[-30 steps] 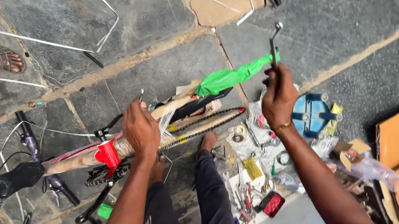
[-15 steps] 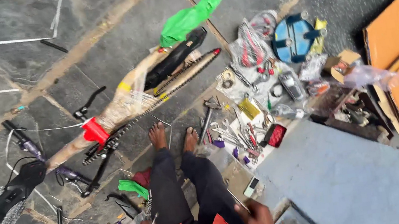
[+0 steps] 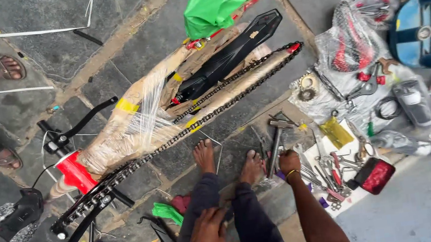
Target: The person assembles a new bicycle on the floor, working on the drivetrain of a frame still partly wrapped in packaging. They attach and adjust the chain, use a wrench on the crank and chain area, fit the chainring, and unwrap a plastic bag containing a frame component.
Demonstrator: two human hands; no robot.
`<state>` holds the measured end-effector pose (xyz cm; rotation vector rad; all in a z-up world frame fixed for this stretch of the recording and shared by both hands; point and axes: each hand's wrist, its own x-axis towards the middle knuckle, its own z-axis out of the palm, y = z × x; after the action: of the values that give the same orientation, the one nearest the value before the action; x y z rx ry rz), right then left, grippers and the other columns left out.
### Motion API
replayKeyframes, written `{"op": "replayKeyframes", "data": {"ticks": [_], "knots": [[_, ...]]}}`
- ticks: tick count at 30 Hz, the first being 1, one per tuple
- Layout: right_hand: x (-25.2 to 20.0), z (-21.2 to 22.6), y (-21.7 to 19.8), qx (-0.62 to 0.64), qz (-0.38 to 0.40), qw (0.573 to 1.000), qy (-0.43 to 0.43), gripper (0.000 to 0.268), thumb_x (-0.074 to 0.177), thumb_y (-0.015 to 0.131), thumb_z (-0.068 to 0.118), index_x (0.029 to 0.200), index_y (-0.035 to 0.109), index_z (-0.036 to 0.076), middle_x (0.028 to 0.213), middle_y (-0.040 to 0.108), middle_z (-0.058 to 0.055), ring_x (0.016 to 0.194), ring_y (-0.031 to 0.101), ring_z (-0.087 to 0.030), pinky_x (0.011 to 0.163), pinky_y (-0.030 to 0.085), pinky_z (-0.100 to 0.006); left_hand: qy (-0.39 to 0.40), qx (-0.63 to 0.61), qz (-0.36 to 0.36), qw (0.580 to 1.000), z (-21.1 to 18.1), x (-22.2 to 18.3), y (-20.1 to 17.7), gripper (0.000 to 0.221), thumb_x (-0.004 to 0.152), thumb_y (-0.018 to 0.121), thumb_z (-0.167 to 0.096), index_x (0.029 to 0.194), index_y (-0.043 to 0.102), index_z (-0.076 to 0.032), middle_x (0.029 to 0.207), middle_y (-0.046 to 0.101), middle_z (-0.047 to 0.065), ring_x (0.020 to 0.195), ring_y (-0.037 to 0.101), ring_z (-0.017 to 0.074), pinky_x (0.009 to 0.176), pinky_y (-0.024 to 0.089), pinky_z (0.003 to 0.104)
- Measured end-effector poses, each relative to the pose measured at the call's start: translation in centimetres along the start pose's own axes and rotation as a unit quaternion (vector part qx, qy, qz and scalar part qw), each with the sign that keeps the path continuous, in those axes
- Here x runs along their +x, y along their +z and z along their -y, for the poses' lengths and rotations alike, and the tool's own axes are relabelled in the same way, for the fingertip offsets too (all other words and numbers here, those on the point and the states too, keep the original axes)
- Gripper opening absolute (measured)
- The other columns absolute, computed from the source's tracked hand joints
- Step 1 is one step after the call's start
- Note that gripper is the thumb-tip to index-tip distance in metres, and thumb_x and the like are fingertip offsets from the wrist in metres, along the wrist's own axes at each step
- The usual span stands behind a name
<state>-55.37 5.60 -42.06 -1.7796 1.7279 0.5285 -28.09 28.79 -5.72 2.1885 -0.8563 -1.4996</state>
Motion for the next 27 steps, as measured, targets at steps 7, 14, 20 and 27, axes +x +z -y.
{"op": "replayKeyframes", "data": {"ticks": [7,14,20,27], "knots": [[-0.1,-6.1,-8.3,-0.1,0.049,0.979,0.17,0.036,0.092,0.055,0.027,0.115,0.072,0.006,0.12,0.069,-0.027,0.115,0.065,-0.045,0.098,0.052,-0.053,-0.128,0.085,-0.069,0.986,9.0,-5.0,3.8,0.052,0.076,0.079,-0.028,0.124,0.067,-0.011,0.12,0.062,0.013,0.116,0.056,0.0349,0.099,0.046,0.046],[-4.8,7.2,-7.0,0.129,-0.002,0.986,-0.107,0.037,0.09,0.071,0.026,0.114,0.071,-0.002,0.102,0.074,-0.023,0.095,0.07,-0.034,0.085,0.055,-0.042,-0.046,0.106,-0.173,0.978,3.4,-3.1,0.9,0.044,0.083,0.07,-0.018,0.124,0.063,-0.006,0.113,0.062,0.015,0.109,0.059,0.0365,0.094,0.044,0.051],[-26.0,39.8,-30.9,0.352,0.008,0.882,-0.313,0.026,0.104,0.059,0.021,0.115,0.069,0.0,0.099,0.077,-0.014,0.092,0.072,-0.018,0.081,0.056,-0.031,0.136,0.056,-0.363,0.92,-11.7,-5.0,-16.7,0.032,0.093,0.067,-0.011,0.122,0.066,0.001,0.11,0.066,0.015,0.1,0.065,0.0315,0.087,0.052,0.044],[-9.3,48.6,-17.4,0.4,0.378,0.83,-0.09,0.038,0.107,0.068,0.028,0.101,0.066,-0.01,0.071,0.053,-0.01,0.061,0.042,-0.029,0.055,0.031,-0.047,0.011,0.307,-0.165,0.937,-9.6,2.0,-34.5,0.054,0.095,0.06,-0.039,0.141,0.055,-0.01,0.142,0.054,0.015,0.139,0.04,0.0315,0.114,0.026,0.064]]}}
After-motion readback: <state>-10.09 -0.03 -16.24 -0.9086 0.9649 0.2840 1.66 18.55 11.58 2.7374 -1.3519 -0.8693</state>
